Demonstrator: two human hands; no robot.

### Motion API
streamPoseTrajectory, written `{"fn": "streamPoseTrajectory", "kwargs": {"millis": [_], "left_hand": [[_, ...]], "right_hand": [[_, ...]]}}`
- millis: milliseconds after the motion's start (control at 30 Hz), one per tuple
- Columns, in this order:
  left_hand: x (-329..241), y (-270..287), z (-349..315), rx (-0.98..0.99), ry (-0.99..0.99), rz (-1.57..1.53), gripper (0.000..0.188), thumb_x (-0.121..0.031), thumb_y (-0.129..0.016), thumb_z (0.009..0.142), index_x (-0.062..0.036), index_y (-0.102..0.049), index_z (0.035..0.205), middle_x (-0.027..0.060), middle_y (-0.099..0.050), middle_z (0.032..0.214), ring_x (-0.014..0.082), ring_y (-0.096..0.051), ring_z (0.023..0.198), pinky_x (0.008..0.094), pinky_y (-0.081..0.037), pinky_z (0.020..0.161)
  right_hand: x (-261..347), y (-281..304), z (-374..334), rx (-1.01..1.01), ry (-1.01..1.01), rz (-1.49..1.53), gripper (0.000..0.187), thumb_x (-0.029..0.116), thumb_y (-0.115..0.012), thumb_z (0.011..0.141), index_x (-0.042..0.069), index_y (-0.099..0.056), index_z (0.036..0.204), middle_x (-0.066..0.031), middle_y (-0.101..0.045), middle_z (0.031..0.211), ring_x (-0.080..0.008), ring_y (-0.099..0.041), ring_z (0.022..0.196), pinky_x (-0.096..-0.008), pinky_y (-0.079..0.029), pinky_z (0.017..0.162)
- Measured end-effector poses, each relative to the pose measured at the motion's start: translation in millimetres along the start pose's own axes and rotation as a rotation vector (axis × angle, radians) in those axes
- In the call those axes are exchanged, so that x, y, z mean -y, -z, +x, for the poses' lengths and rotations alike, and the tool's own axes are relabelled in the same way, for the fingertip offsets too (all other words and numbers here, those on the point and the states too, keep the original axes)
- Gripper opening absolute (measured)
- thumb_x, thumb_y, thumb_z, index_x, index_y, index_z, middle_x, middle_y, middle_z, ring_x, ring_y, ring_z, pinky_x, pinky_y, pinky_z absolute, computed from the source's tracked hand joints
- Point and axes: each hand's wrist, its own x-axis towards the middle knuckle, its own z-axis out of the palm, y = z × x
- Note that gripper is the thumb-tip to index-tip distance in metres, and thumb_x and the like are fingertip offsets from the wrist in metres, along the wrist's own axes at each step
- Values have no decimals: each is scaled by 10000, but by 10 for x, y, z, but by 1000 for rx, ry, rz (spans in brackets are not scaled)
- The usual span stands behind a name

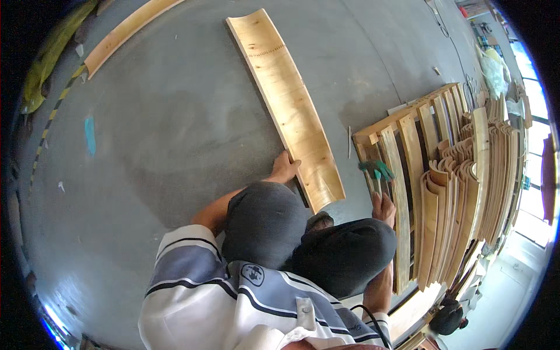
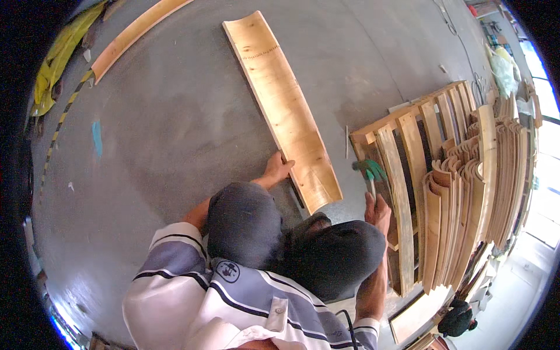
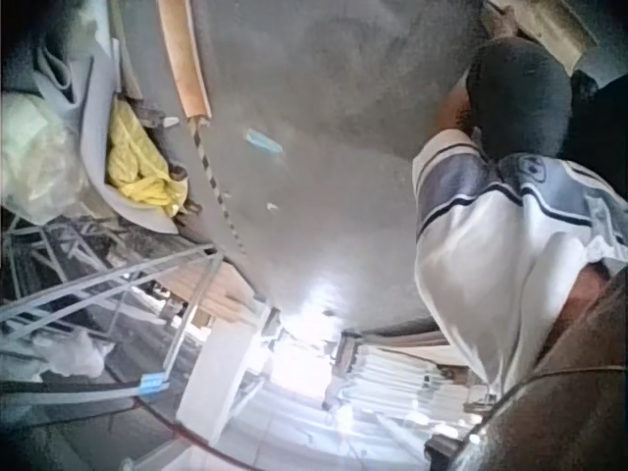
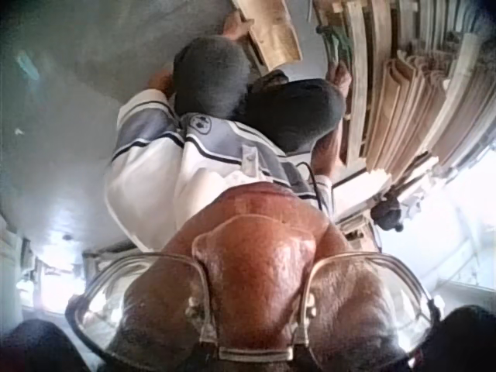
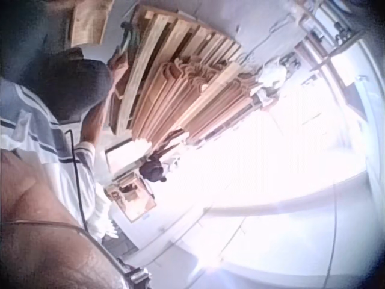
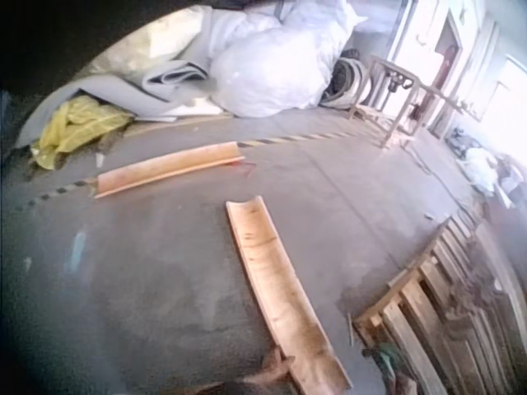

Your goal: Using a pneumatic nailer and hammer to assemble and secure curved wooden slats for chair components in a factory setting.

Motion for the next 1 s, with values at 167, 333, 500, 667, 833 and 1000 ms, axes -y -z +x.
{"fn": "streamPoseTrajectory", "kwargs": {"millis": [167,333,500,667,833,1000], "left_hand": [[-372,858,353,-155,-157,230,331,-109,-641,717,57,-633,1004,193,-681,918,268,-663,832,393,-512,755],[-1004,2830,604,-6,-105,461,302,22,-544,698,21,-681,967,69,-697,854,171,-646,736,323,-505,687],[-1395,3658,-16,13,-188,796,321,-9,-559,741,26,-640,1050,197,-682,974,286,-661,894,373,-488,777],[-562,4043,-858,56,-122,874,359,9,-533,713,40,-604,1063,245,-652,1009,328,-632,991,390,-466,838],[-144,4178,-1521,183,187,853,406,-5,-562,699,31,-585,1103,231,-641,1038,310,-606,1040,400,-447,884],[394,4136,-1713,-76,96,731,416,-3,-518,707,37,-565,1119,246,-617,1095,321,-591,1060,391,-438,891]], "right_hand": [[293,91,209,186,126,118,359,306,-542,923,-32,-548,803,-280,-498,653,-443,-438,579,-430,-401,542],[247,-371,321,244,205,126,378,334,-542,922,-28,-581,821,-288,-517,666,-481,-527,659,-447,-419,554],[246,-645,380,251,241,103,414,368,-537,919,-28,-586,807,-288,-527,667,-471,-550,644,-462,-422,552],[500,-702,401,268,290,107,383,339,-536,925,-17,-575,791,-255,-512,610,-429,-532,572,-439,-416,529],[872,-1096,404,403,297,219,312,299,-545,922,-6,-570,864,-257,-548,643,-452,-566,642,-480,-430,560],[1282,-1650,479,403,499,224,323,299,-541,924,-14,-550,845,-236,-549,642,-422,-558,601,-427,-434,544]]}}
